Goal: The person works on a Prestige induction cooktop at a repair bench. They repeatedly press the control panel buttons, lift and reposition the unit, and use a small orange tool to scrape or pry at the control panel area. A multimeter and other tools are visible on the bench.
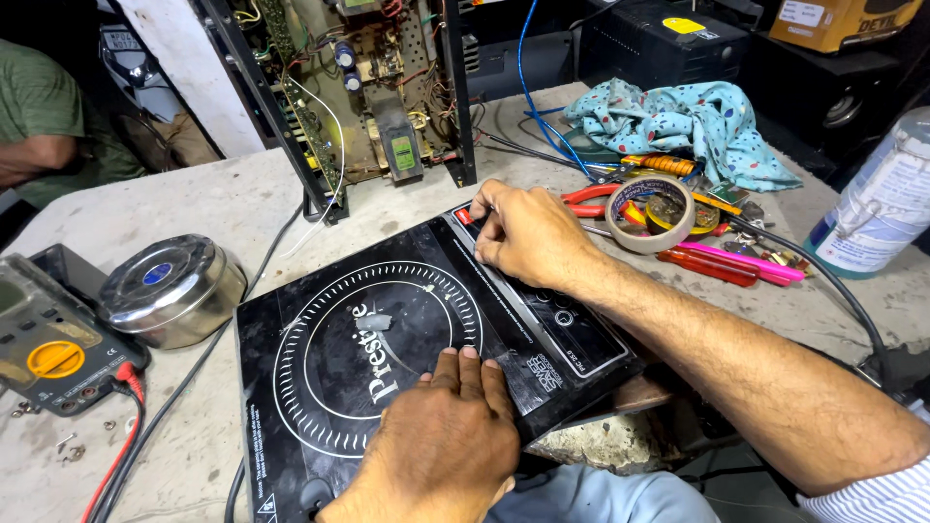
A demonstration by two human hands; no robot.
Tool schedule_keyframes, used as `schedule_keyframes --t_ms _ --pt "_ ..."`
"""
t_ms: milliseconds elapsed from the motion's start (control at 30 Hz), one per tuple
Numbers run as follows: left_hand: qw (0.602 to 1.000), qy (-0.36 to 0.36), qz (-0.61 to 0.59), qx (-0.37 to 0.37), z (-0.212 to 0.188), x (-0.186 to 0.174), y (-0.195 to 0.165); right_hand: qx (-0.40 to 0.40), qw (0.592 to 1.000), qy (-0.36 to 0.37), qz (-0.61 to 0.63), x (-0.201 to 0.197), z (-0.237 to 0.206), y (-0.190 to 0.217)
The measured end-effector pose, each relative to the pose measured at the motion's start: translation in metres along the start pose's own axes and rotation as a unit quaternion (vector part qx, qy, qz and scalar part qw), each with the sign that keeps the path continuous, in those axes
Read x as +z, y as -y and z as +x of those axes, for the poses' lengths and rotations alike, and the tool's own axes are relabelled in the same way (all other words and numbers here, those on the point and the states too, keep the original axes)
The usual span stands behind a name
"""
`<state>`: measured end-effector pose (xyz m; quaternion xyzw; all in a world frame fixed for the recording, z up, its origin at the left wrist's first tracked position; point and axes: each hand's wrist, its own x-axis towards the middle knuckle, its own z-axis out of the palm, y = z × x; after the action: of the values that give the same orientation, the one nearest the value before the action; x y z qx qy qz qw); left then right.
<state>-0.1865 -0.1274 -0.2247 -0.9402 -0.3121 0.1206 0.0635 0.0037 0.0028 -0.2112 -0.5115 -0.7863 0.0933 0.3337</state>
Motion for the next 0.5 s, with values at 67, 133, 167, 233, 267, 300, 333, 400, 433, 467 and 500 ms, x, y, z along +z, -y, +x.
schedule_keyframes --t_ms 67,133,167,233,267,300,333,400,433,467,500 --pt "1.000 -0.016 -0.005 0.002 -0.001 -0.002 0.001 0.015 0.999 0.012 0.033 0.001 0.004 -0.001" --pt "0.999 -0.038 -0.005 0.004 -0.001 -0.002 0.002 0.044 0.995 0.033 0.085 0.000 0.008 0.000" --pt "0.999 -0.039 -0.009 0.003 -0.001 -0.003 0.002 0.042 0.996 0.038 0.071 0.000 0.009 0.001" --pt "0.999 -0.042 -0.015 -0.002 -0.001 -0.003 0.002 0.033 0.997 0.047 0.044 -0.001 0.012 0.003" --pt "0.999 -0.040 -0.022 -0.004 -0.001 -0.002 0.003 0.026 0.998 0.051 0.025 -0.001 0.012 0.005" --pt "0.999 -0.037 -0.030 -0.006 -0.002 -0.002 0.003 0.018 0.998 0.055 0.008 -0.002 0.012 0.006" --pt "0.999 -0.034 -0.039 -0.007 -0.002 -0.002 0.003 0.011 0.998 0.061 -0.010 -0.003 0.011 0.007" --pt "0.998 -0.046 -0.038 -0.007 -0.003 -0.001 0.004 0.004 0.995 0.094 0.022 -0.007 0.011 0.006" --pt "0.998 -0.053 -0.037 -0.008 -0.003 0.000 0.004 -0.001 0.993 0.110 0.037 -0.010 0.011 0.004" --pt "0.998 -0.058 -0.031 -0.007 -0.004 0.000 0.004 -0.009 0.991 0.133 0.030 -0.013 0.012 0.003" --pt "0.998 -0.063 -0.025 -0.005 -0.004 0.001 0.004 -0.017 0.987 0.156 0.022 -0.016 0.013 0.001"
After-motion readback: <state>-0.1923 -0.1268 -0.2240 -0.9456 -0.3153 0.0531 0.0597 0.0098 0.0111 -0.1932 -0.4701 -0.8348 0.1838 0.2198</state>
